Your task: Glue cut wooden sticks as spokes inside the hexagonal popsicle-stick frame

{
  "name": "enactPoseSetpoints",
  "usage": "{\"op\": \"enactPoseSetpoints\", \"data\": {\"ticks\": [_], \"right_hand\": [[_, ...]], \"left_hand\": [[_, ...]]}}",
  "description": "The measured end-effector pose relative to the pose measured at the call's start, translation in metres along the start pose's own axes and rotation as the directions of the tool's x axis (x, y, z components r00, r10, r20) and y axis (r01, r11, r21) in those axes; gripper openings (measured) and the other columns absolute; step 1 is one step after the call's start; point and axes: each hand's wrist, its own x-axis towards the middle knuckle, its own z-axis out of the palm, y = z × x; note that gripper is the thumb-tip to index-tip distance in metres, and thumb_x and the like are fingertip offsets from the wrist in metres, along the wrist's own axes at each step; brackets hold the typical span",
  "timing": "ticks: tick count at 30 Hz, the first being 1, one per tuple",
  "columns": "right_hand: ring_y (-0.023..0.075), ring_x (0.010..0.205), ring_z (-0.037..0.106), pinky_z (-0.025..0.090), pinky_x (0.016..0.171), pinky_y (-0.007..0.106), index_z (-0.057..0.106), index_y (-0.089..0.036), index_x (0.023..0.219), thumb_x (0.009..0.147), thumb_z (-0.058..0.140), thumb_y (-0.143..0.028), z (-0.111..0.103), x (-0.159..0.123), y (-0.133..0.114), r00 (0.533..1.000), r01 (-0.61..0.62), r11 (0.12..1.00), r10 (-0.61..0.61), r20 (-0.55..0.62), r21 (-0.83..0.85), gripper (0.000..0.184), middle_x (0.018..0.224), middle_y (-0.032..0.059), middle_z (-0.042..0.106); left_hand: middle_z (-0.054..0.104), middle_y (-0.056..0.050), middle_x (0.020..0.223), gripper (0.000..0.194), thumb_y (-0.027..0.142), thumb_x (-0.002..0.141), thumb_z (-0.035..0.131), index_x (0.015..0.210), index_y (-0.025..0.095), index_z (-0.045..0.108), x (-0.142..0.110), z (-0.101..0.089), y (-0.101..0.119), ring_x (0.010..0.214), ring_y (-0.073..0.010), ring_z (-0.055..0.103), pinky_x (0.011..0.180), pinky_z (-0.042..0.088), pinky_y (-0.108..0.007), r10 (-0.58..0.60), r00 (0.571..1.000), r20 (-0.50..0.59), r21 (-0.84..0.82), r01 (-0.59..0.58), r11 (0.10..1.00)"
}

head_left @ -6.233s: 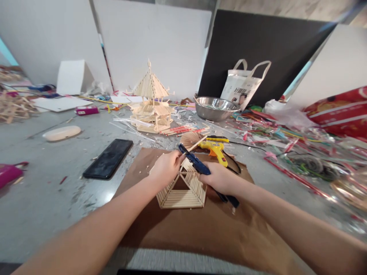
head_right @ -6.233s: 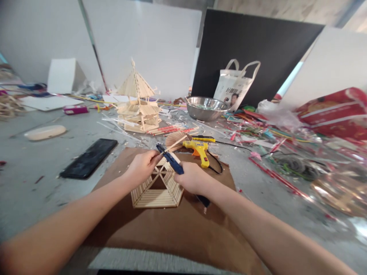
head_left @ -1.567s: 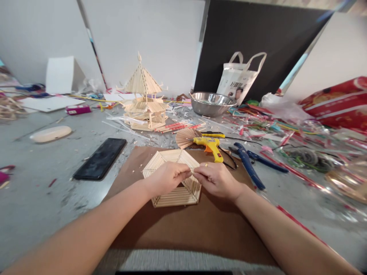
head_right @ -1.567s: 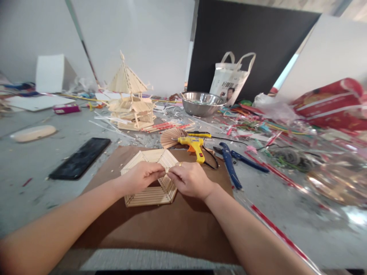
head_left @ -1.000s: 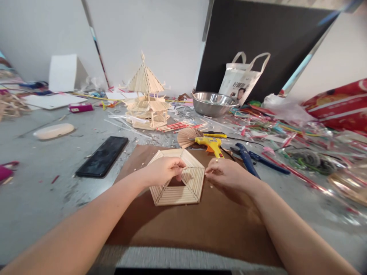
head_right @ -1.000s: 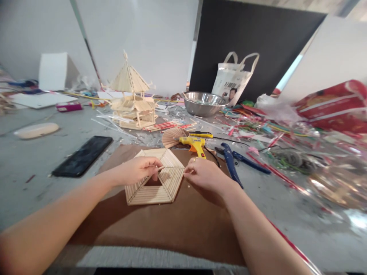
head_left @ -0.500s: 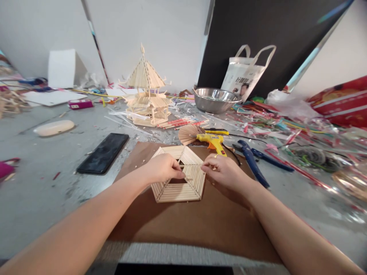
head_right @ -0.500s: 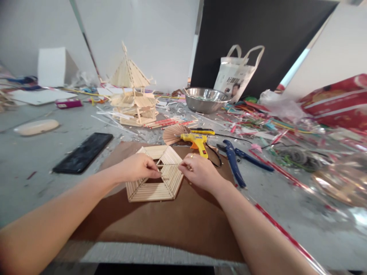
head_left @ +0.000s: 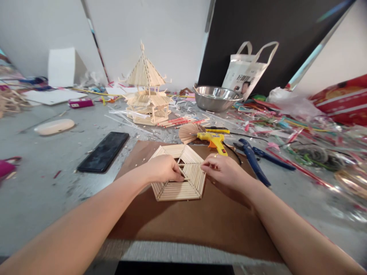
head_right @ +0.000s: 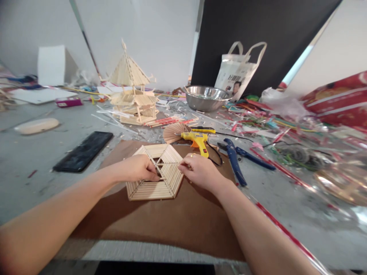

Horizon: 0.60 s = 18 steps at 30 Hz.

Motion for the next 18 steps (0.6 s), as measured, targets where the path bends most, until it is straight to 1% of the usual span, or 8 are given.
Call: {"op": "enactPoseSetpoints", "data": {"ticks": [6, 13, 18], "right_hand": [[0.0122, 0.068, 0.051, 0.036, 0.061, 0.023, 0.061, -0.017, 0.078, 0.079, 0.042, -0.03, -0.0004, -0.0003, -0.0004, 1.0, 0.0, 1.0, 0.0, 0.003, -0.001, 0.023, 0.075, 0.0036, 0.059], [0.0119, 0.068, 0.051, 0.036, 0.061, 0.023, 0.061, -0.017, 0.078, 0.079, 0.042, -0.03, 0.0005, -0.0012, -0.0001, 1.0, -0.001, 1.0, 0.001, 0.003, 0.015, 0.023, 0.076, 0.0036, 0.059], [0.0123, 0.069, 0.052, 0.037, 0.062, 0.024, 0.062, -0.017, 0.08, 0.079, 0.042, -0.029, 0.0002, -0.0009, 0.0007, 1.0, 0.005, 1.0, -0.006, 0.013, 0.018, 0.023, 0.076, 0.0038, 0.059]], "left_hand": [[0.056, 0.002, 0.054, 0.03, 0.045, 0.061, 0.05, 0.067, 0.02, 0.067, -0.0021, -0.0014, 0.0015, 0.05, -0.0095, 0.044, 0.046, 0.028, -0.02, -0.013, 1.0, 0.017, 0.027, 0.012, 1.0], [0.06, 0.001, 0.06, 0.029, 0.042, 0.061, 0.049, 0.069, 0.02, 0.067, -0.0034, -0.0024, 0.0032, 0.054, -0.0111, 0.048, 0.048, 0.03, -0.02, -0.006, 0.999, 0.039, 0.048, 0.004, 0.999], [0.062, 0.001, 0.061, 0.028, 0.041, 0.061, 0.049, 0.069, 0.021, 0.067, -0.0047, -0.0025, 0.0036, 0.054, -0.0113, 0.048, 0.048, 0.029, -0.02, -0.007, 0.999, 0.033, 0.046, 0.006, 0.999]]}}
